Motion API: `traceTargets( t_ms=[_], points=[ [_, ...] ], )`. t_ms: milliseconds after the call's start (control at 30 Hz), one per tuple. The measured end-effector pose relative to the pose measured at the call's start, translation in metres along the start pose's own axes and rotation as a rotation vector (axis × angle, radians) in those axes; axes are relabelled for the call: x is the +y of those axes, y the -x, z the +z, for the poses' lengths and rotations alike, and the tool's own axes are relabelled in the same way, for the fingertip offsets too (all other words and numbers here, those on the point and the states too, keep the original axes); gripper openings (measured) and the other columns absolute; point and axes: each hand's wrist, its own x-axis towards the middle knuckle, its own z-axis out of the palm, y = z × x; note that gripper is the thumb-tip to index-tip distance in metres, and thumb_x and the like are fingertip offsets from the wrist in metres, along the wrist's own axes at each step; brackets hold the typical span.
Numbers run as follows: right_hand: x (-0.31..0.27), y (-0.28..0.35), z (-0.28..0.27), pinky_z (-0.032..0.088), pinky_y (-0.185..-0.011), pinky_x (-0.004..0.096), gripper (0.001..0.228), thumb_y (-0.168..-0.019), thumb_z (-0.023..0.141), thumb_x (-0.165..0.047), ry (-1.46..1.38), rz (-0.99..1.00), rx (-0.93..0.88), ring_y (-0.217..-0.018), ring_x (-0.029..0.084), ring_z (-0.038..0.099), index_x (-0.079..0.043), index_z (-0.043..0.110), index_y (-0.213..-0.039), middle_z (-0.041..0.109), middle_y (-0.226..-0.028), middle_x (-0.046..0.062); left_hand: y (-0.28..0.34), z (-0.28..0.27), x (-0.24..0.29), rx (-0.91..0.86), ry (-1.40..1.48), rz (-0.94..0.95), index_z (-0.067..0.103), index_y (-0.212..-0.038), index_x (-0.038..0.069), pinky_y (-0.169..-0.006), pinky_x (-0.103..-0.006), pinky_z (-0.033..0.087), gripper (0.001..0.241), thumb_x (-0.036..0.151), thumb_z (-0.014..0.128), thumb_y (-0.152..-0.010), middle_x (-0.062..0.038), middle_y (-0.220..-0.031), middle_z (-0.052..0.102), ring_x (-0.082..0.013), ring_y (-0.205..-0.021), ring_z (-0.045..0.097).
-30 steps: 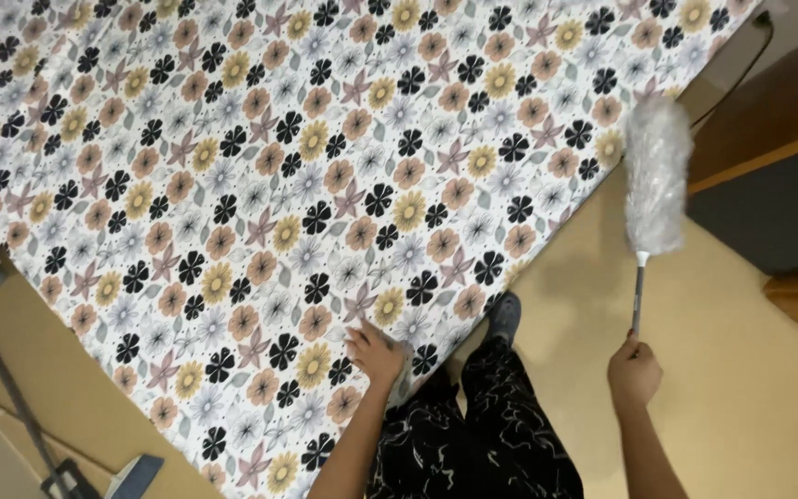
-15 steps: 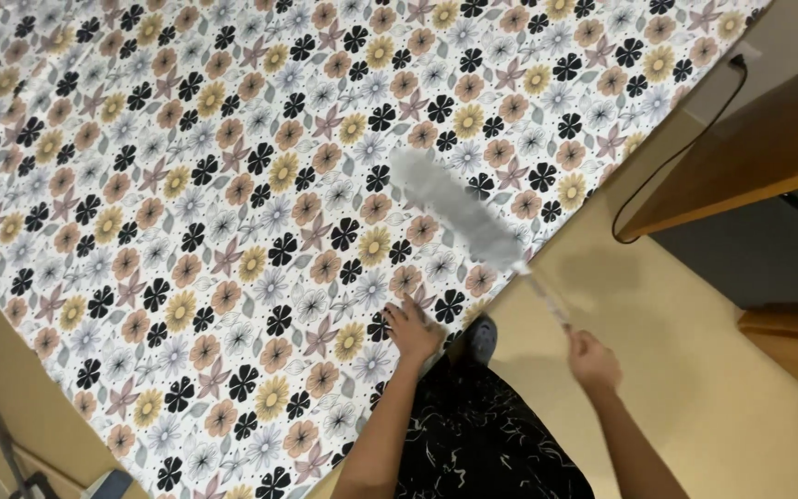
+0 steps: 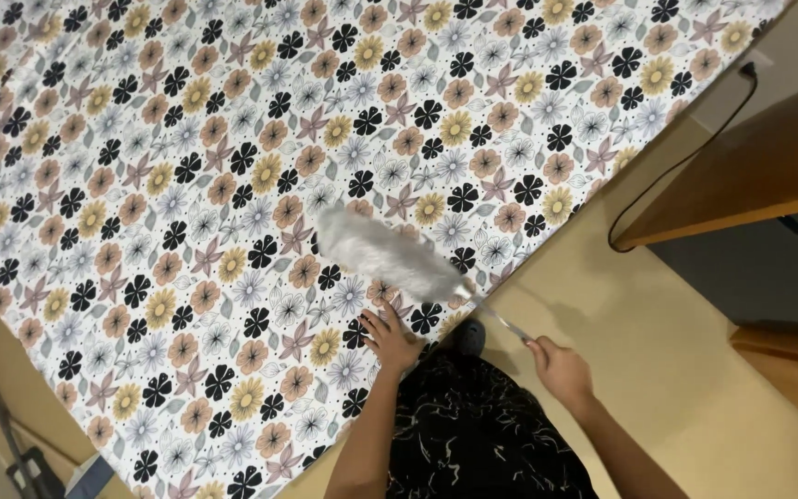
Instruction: The person folds a patterned cloth and places it on a stack of pillows. They then use a feather duster to clean the surface of a floral-patterned bedsheet, moving around the bed to dust different sections.
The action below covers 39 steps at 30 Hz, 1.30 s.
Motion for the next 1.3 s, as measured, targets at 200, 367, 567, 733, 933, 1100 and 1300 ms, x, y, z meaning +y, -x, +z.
traceTargets(
  t_ms=[200,367,567,733,933,1100,1300],
  points=[
    [0.095,-0.034,-0.002,0.052,-0.064,0.052,0.033,-0.104,0.053,-0.038,-0.161,0.315,0.101,-0.070,0.042,0.066,-0.014,0.075,-0.109,0.071,-0.079,0.021,-0.001,-0.001,-0.002,-0.005,0.016,0.014,-0.022,-0.159,0.025,-0.118,-0.0702,-0.005,0.146,0.056,0.088,-0.067,-0.031,-0.161,-0.032,-0.0490,-0.150,-0.031],
    [0.070,-0.058,0.036,0.050,-0.065,0.047,0.038,-0.111,0.050,-0.034,-0.492,0.354,0.422,-0.068,0.035,0.065,-0.004,0.072,-0.104,0.066,-0.076,0.019,-0.004,0.005,-0.005,0.036,0.034,0.042,-0.021,-0.159,0.028,-0.117,-0.0708,-0.006,0.147,0.058,0.088,-0.067,-0.031,-0.162,-0.032,-0.0488,-0.150,-0.031],
    [0.010,-0.015,0.016,0.053,-0.069,0.052,0.030,-0.104,0.052,-0.038,-0.276,0.229,0.206,-0.076,0.042,0.068,-0.016,0.072,-0.106,0.070,-0.078,0.020,-0.003,0.005,-0.002,0.062,0.060,0.061,-0.022,-0.160,0.028,-0.117,-0.0700,-0.008,0.146,0.055,0.089,-0.068,-0.031,-0.161,-0.033,-0.0488,-0.149,-0.032],
    [0.076,-0.028,-0.012,0.054,-0.073,0.055,0.034,-0.100,0.051,-0.045,-0.077,0.222,0.010,-0.082,0.044,0.068,-0.023,0.074,-0.111,0.073,-0.087,0.019,-0.002,0.000,0.000,-0.019,0.025,0.018,-0.025,-0.157,0.028,-0.118,-0.0678,-0.007,0.147,0.056,0.088,-0.068,-0.030,-0.161,-0.035,-0.0480,-0.149,-0.034],
    [0.115,-0.084,0.010,0.048,-0.064,0.046,0.050,-0.112,0.051,-0.039,-0.541,0.501,0.292,-0.065,0.029,0.058,-0.002,0.073,-0.088,0.062,-0.070,0.017,0.000,-0.010,0.003,0.003,-0.008,0.046,-0.026,-0.158,0.026,-0.119,-0.0686,-0.004,0.148,0.054,0.088,-0.069,-0.031,-0.161,-0.033,-0.0474,-0.150,-0.032],
    [0.033,-0.084,0.031,0.046,-0.060,0.043,0.035,-0.111,0.052,-0.031,-0.545,0.187,0.523,-0.061,0.029,0.058,-0.004,0.067,-0.094,0.059,-0.071,0.016,0.002,-0.017,0.014,-0.040,-0.020,0.017,-0.024,-0.159,0.024,-0.120,-0.0659,-0.003,0.144,0.052,0.087,-0.073,-0.032,-0.161,-0.034,-0.0486,-0.150,-0.032],
    [-0.046,-0.043,-0.004,0.051,-0.062,0.048,0.029,-0.101,0.055,-0.041,-0.230,0.200,0.099,-0.067,0.039,0.067,-0.018,0.073,-0.102,0.070,-0.075,0.019,0.010,-0.055,0.057,-0.157,-0.258,0.005,-0.023,-0.159,0.016,-0.125,-0.0626,-0.003,0.138,0.054,0.083,-0.079,-0.023,-0.166,-0.030,-0.0425,-0.154,-0.028]
  ],
)
